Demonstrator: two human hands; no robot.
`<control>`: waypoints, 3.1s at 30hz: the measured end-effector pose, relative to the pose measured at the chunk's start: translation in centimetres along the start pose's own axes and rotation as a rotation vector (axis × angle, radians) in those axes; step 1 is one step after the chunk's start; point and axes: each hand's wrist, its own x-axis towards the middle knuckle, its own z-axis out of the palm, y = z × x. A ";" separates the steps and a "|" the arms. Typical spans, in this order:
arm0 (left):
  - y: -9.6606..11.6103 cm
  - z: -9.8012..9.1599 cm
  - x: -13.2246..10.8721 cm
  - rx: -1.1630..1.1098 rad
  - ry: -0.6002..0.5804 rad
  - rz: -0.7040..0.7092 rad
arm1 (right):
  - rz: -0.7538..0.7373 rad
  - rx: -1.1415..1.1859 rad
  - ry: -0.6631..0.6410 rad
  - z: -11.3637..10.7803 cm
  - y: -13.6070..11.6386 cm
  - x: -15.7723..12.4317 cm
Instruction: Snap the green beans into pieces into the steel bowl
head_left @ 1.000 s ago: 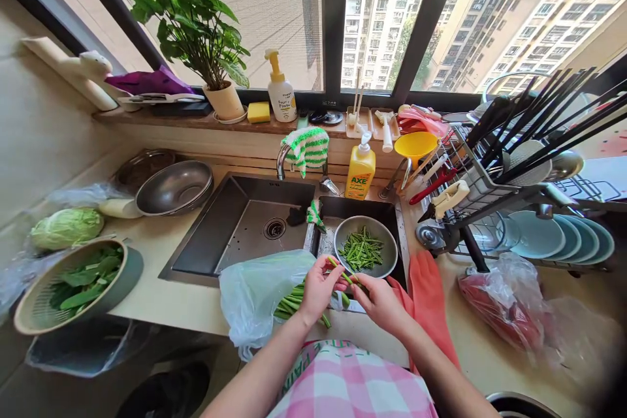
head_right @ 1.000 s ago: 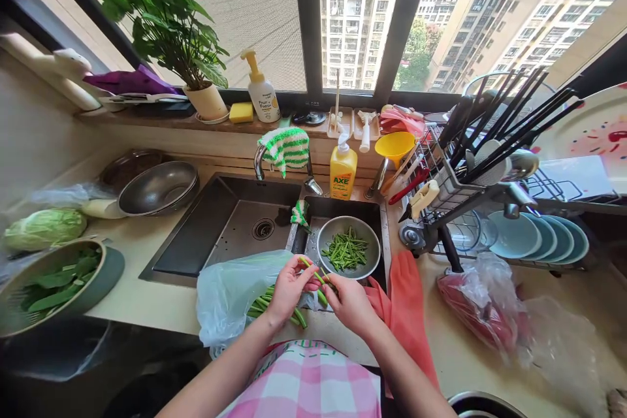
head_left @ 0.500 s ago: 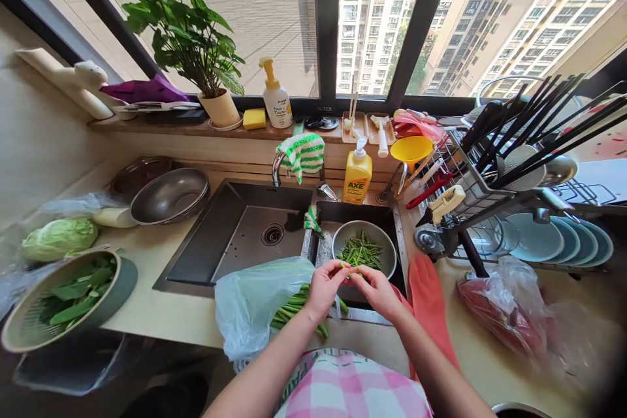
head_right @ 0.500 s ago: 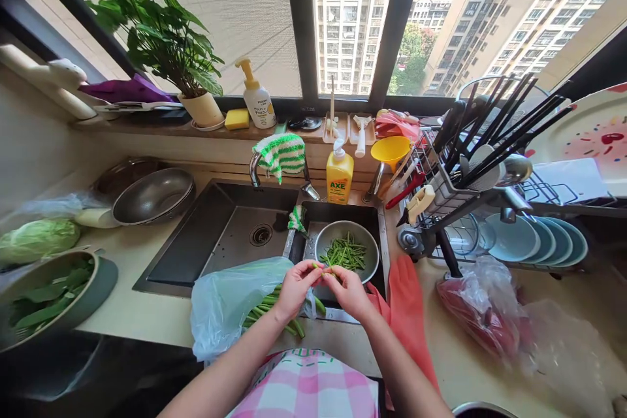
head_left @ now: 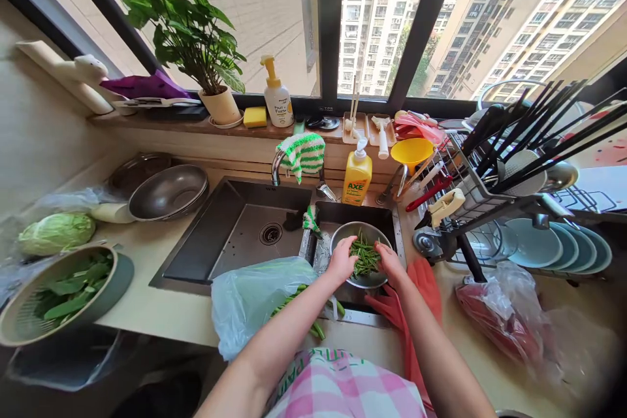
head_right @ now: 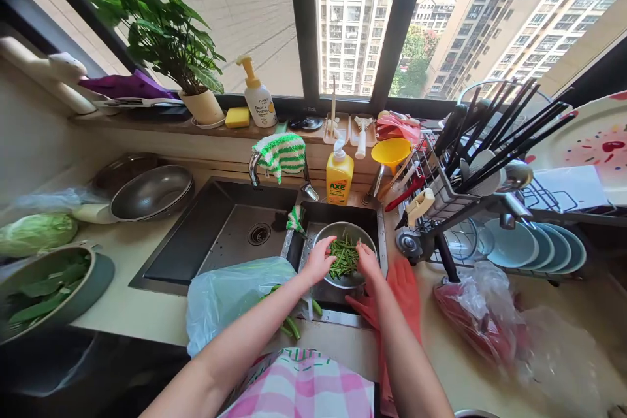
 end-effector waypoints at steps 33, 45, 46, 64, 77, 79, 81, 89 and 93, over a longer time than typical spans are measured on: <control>1.0 -1.5 -8.4 -0.774 0.092 -0.256 | -0.092 0.002 -0.233 2.9 0.2 -10.7; 0.5 -11.6 -18.7 0.508 0.286 -0.035 | -0.219 -0.766 -0.682 9.4 1.5 -12.4; 0.3 -12.8 -19.6 0.677 0.332 -0.041 | -0.276 -0.876 -0.683 11.0 1.3 -12.1; -1.6 -19.9 -18.6 0.755 0.333 -0.123 | -0.579 -0.908 -0.514 14.7 2.8 -11.6; 0.2 -8.6 -14.7 -0.800 -0.172 -0.667 | 0.194 -0.104 -0.633 5.1 -2.3 -15.2; -0.3 -7.1 -14.3 -0.976 -0.060 -0.718 | 0.226 -0.100 -0.655 3.7 -1.9 -15.7; -0.4 -5.9 -14.0 -0.990 -0.041 -0.740 | 0.198 -0.115 -0.644 2.9 -1.3 -16.2; 0.1 -1.8 -13.7 -0.785 -0.019 -0.552 | -0.312 -0.602 -0.297 2.2 2.1 -16.6; 0.7 -1.3 -14.4 -0.631 0.044 -0.283 | -0.256 -0.551 -0.165 1.3 4.7 -15.7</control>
